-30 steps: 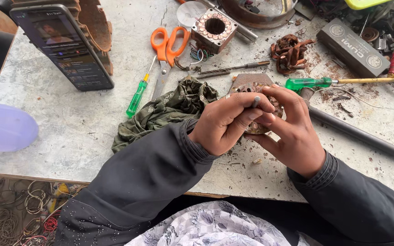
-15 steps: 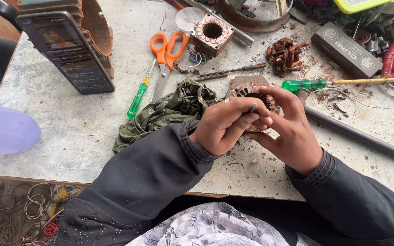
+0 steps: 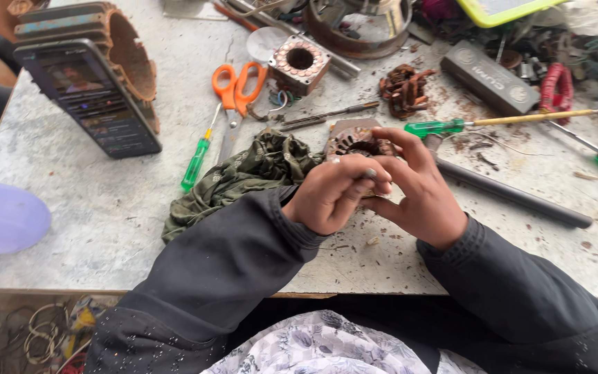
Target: The person uses a hammer and a metal punch to tap and adjust copper windings inside a stator core. They repeatedly position the punch into the slots and strike it with the hammer to seat the windings.
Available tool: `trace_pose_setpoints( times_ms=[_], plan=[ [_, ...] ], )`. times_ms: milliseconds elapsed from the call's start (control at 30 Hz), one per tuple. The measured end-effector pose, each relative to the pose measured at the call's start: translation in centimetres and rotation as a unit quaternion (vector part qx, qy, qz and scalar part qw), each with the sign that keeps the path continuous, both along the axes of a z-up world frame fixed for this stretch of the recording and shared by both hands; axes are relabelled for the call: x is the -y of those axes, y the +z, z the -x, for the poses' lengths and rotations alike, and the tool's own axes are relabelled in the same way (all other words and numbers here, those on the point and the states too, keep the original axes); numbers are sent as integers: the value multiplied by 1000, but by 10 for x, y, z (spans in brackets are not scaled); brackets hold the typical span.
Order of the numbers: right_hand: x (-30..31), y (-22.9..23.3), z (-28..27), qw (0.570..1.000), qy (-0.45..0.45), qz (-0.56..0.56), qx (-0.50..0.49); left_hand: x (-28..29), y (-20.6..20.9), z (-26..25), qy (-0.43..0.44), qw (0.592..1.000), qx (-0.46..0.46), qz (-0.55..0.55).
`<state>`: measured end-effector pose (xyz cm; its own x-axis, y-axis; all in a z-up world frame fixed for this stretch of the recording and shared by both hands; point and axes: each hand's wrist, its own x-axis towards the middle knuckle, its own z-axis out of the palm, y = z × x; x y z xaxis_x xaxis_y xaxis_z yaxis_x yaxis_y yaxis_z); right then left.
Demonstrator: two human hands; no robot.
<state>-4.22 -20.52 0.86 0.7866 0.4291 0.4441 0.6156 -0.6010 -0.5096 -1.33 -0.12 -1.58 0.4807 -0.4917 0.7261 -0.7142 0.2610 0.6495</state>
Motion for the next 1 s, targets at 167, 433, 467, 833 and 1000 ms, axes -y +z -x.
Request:
trace_pose_setpoints(
  times_ms=[167,433,467,833,1000],
  plan=[
    [2,1,-4,999,-5,-13,29,7,3,18,-11,991,-99,87],
    [-11,-12,-7,985,-90,72,124,15,1,20,-27,990,-96,99],
    [-12,-11,-8,986,-79,81,123,16,0,18,-31,988,-111,107],
    [24,0,-14,993,88,-38,-71,11,-5,16,-24,977,-148,150],
    [36,-12,-21,963,120,-184,-154,-8,17,3,110,968,-159,163]
  ],
)
